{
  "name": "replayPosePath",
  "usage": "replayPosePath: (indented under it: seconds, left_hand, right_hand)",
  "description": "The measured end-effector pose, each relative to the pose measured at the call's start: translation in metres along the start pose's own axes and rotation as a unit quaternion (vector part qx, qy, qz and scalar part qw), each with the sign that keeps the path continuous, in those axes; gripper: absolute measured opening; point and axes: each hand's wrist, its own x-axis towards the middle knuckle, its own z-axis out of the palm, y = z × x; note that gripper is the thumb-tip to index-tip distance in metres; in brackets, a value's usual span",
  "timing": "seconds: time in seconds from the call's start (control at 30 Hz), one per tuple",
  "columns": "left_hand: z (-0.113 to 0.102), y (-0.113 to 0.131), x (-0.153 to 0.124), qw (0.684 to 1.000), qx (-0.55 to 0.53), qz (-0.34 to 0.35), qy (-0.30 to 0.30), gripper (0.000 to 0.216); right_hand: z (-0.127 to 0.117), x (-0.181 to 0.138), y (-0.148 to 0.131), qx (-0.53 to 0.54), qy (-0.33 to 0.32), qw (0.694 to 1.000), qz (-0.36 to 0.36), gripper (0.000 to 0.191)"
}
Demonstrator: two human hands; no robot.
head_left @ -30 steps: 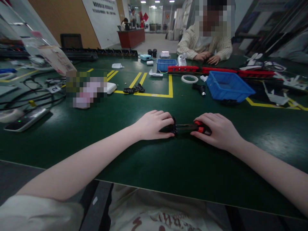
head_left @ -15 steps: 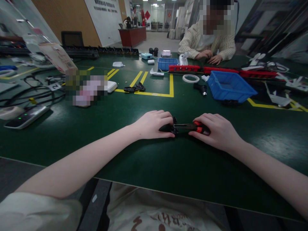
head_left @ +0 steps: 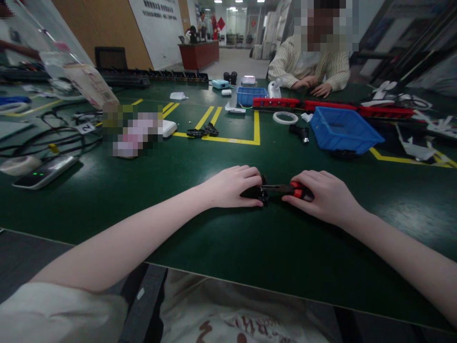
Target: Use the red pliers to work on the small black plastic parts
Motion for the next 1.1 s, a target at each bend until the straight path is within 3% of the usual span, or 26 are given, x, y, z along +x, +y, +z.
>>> replayPosePath:
  seconds: [0.47, 0.77, 1.1]
  left_hand:
    - [-0.001, 0.0005, 0.0, 0.999, -0.029, -0.029, -0.006, 0.037]
    - [0.0008, 0.0, -0.0007, 1.0, -0.003, -0.009, 0.008, 0.034]
    - [0.0006, 0.0029, -0.0033, 0.997, 0.048, -0.057, 0.03, 0.044]
  right_hand:
    - [0.0017, -0.0023, 0.0022, -0.004, 0.01, 1.0, -0.017, 0.036]
    - [0.0018, -0.0028, 0.0007, -0.022, 0.018, 0.999, -0.035, 0.037]
    - [0.0024, -0.0036, 0.0019, -0.03, 0.017, 0.998, -0.045, 0.038]
